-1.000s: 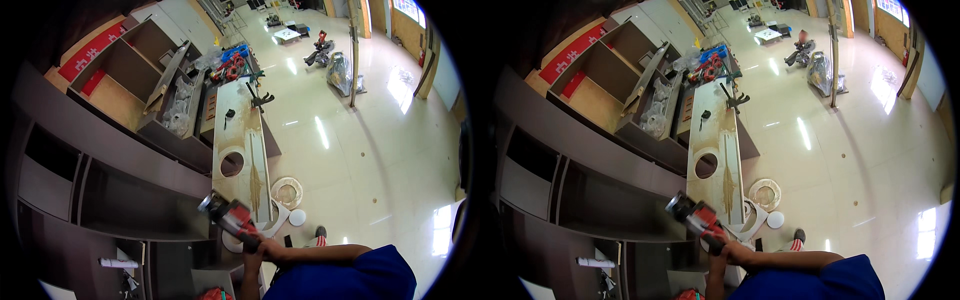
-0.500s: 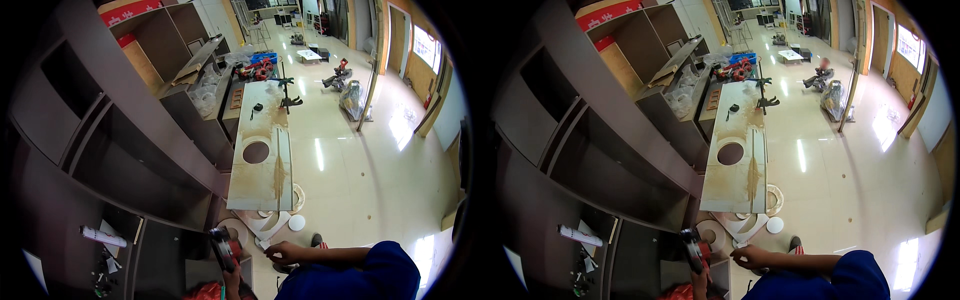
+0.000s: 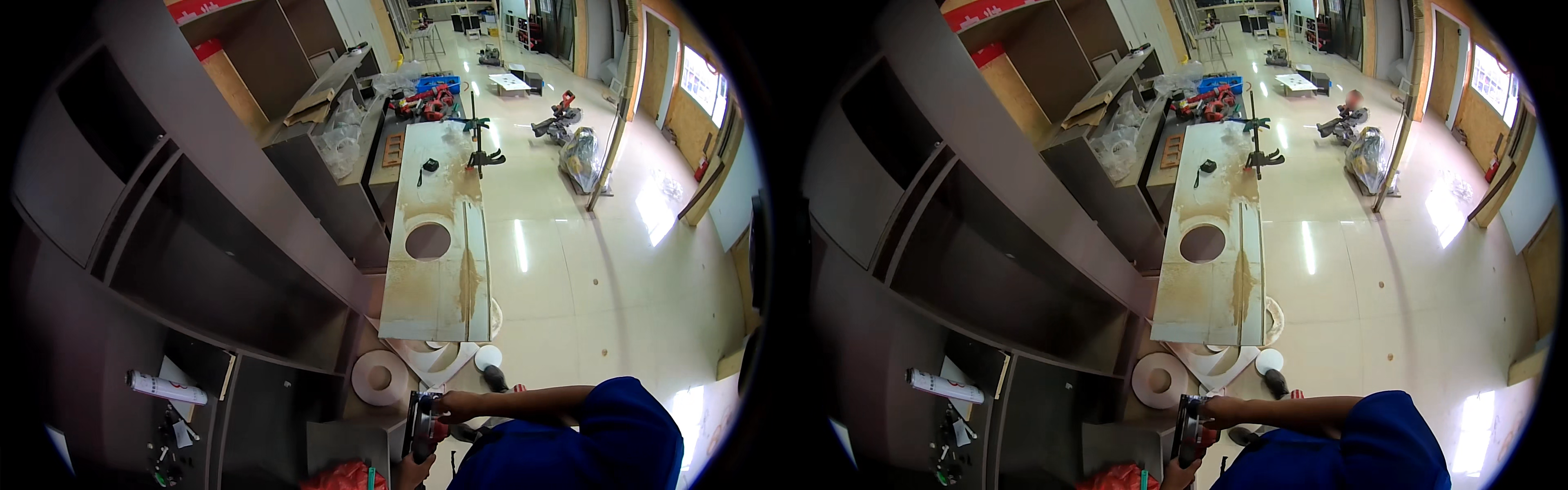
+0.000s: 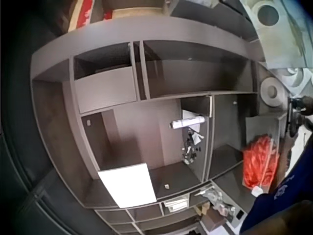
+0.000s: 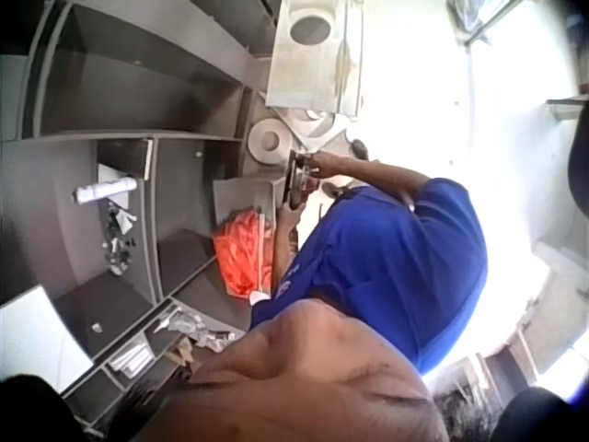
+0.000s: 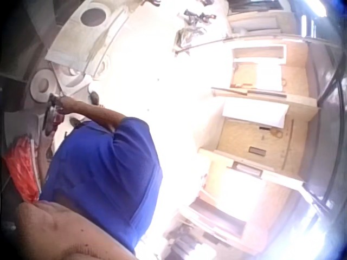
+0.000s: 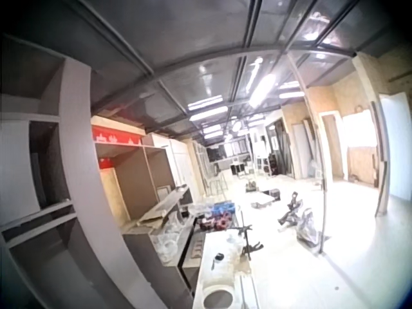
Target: The person uses a jigsaw to cut a straight line along a marked line on a large white board. The person guides the tool steadily along the line, creating sawdust as the cut progresses.
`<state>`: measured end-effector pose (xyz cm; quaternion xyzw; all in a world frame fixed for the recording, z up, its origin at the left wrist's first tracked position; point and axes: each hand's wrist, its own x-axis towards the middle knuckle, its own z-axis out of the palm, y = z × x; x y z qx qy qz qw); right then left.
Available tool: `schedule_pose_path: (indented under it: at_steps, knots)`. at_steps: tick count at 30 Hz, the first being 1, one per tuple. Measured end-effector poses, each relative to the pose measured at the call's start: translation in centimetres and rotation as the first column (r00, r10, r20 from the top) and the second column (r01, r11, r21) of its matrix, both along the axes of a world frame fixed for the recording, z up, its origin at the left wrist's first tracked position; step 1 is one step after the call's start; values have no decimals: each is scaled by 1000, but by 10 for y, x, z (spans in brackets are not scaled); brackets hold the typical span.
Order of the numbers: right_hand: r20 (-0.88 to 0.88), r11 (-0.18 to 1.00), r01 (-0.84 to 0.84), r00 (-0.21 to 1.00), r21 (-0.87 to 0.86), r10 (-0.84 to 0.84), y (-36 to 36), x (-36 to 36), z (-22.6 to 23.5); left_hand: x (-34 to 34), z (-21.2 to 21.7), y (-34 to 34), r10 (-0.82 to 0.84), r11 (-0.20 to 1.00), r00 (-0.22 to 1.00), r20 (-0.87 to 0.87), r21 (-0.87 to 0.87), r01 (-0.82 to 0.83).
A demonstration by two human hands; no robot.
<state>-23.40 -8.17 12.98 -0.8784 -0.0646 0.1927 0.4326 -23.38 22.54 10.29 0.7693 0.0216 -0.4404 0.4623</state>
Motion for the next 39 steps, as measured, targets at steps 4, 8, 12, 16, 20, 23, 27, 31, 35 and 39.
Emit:
schedule_pose_path:
  at_steps: [4,8,12,16,20,23,27,31,35,39]
  knots:
    - [342,961,270,909,-53,-237,-14,3,31,16,-18,-12,-233,969,950,207,128,210]
    - [10,942,334,942,34,-334,-63,15,8,25,-9,-51,-246,963,944,218,168,212]
    - [-98,967,187,980,174,-172,-97,30,-25,35,20,-80,-156,968,988,-22,193,157]
    - [-25,986,152,988,67,-150,-108,56,-5,31,23,-80,-97,988,995,0,124,96]
    - [-137,979,190,974,69,-179,-115,76,12,33,23,-85,-195,954,979,65,244,174]
    - [-217,988,154,965,20,-146,-114,86,23,45,45,-113,-246,919,963,105,341,198]
    - [-276,986,162,947,-24,-162,-102,89,28,58,54,-123,-267,907,955,128,368,204]
    - [-251,951,301,917,-72,-310,-76,77,10,73,68,-132,-336,899,920,200,360,250]
    - [-202,914,386,892,-125,-404,-50,76,29,72,40,-99,-298,929,902,313,312,199]
    - [-110,874,450,874,-183,-473,-37,72,47,73,42,-97,-255,948,918,303,267,175]
